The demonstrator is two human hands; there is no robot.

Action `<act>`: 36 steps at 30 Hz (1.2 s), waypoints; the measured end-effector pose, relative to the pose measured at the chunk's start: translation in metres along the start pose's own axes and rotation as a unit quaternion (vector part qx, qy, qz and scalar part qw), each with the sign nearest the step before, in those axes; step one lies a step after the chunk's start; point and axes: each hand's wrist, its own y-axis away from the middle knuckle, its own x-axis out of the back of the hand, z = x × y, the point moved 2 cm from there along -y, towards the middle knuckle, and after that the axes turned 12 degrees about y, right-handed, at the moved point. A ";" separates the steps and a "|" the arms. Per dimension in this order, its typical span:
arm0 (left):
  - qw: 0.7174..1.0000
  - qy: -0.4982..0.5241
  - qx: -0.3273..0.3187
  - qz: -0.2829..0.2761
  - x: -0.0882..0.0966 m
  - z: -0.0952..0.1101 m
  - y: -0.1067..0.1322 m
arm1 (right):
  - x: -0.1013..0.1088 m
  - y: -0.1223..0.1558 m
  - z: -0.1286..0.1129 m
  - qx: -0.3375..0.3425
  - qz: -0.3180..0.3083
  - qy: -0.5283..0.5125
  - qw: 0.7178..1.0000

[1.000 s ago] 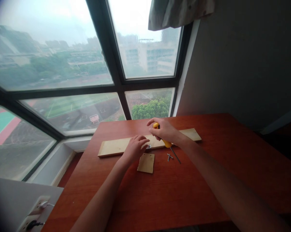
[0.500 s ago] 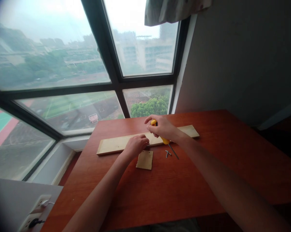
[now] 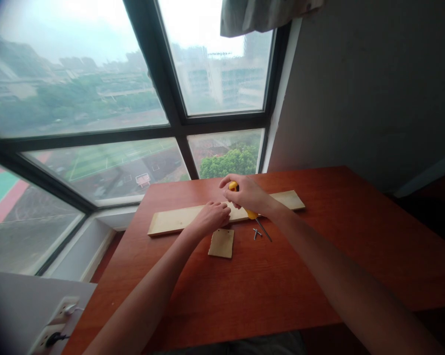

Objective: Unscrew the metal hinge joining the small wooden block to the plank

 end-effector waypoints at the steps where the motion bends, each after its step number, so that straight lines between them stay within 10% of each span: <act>1: 1.000 0.002 -0.004 -0.002 0.000 0.000 -0.001 | 0.000 0.000 0.000 -0.001 0.000 0.001 1.000; 36: 0.992 0.110 0.027 0.053 -0.002 -0.004 0.015 | 0.003 0.001 0.004 -0.005 0.004 -0.040 0.999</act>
